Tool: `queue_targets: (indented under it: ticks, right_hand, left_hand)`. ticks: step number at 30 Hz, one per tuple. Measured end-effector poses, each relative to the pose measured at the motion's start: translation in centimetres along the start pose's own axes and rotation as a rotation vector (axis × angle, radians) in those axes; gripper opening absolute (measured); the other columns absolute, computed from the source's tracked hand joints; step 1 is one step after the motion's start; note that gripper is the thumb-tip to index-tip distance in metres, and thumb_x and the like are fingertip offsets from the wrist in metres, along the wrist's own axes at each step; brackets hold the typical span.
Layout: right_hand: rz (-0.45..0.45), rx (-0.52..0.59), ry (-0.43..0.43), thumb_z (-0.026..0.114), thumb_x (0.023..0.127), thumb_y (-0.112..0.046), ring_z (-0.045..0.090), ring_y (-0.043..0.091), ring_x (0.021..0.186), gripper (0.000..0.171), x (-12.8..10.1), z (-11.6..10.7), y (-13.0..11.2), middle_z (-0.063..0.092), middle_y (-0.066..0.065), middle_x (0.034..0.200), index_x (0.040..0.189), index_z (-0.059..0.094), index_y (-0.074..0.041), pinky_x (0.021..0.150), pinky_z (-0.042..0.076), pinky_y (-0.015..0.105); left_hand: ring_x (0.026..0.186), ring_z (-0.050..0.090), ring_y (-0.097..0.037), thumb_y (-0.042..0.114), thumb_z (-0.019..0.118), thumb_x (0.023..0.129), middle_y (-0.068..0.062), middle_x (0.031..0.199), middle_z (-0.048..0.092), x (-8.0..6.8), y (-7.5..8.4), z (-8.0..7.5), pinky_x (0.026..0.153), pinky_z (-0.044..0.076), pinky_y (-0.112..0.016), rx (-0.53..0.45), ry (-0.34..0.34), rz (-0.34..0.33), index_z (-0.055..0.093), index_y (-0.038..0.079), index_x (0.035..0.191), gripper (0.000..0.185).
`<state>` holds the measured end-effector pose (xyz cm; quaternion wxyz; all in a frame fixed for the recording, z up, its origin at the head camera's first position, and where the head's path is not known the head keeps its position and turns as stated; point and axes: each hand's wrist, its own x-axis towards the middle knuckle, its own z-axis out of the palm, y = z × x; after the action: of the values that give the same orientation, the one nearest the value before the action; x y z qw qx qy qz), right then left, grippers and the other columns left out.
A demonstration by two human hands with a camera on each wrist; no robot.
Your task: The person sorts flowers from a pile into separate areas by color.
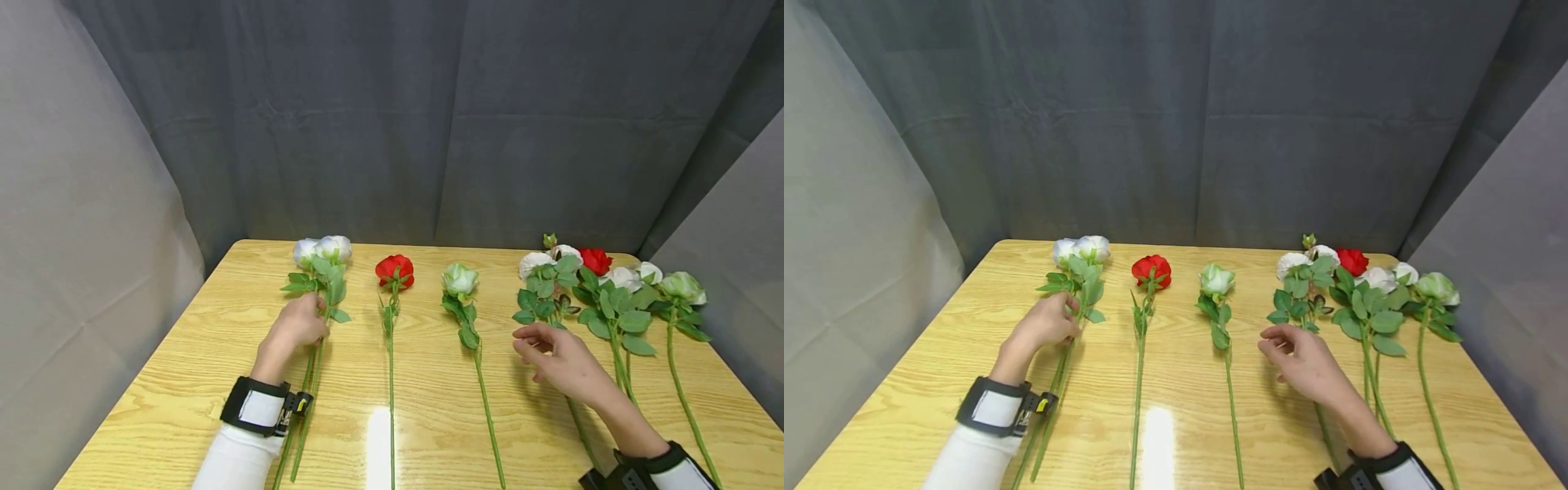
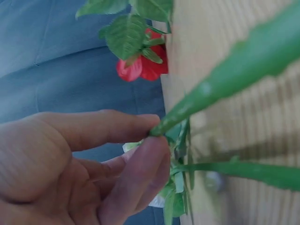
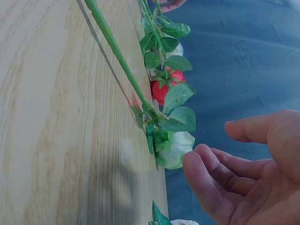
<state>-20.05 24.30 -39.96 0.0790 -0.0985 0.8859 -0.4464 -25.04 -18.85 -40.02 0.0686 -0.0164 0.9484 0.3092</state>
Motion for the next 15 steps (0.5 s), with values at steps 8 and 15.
queue_targets:
  ticks: [8, 15]
  right_hand:
    - [0.000, -0.020, 0.006, 0.061, 0.106, -0.030, 0.064, 0.029, 0.094, 0.046, -0.1, -0.3, 0.5, 0.066, 0.017, 0.111, 0.133, 0.058, 0.008, 0.064, 0.059, 0.036]
    - [0.000, -0.061, 0.014, 0.059, 0.107, -0.030, 0.064, 0.029, 0.096, 0.046, -0.3, -0.9, 1.1, 0.066, 0.017, 0.114, 0.134, 0.057, 0.007, 0.063, 0.059, 0.037]
  left_hand:
    - [0.075, 0.060, -0.027, -0.007, 0.074, 0.073, -0.020, 0.099, 0.062, 0.4, -1.0, 0.3, 0.059, 0.050, -0.033, 0.069, 0.012, -0.034, 0.057, -0.007, 0.117, 0.047]
    - [0.074, 0.060, -0.028, -0.008, 0.077, 0.070, -0.017, 0.091, 0.060, 0.4, -1.3, 0.5, 0.056, 0.049, -0.033, 0.086, 0.013, -0.038, 0.057, -0.006, 0.111, 0.045]
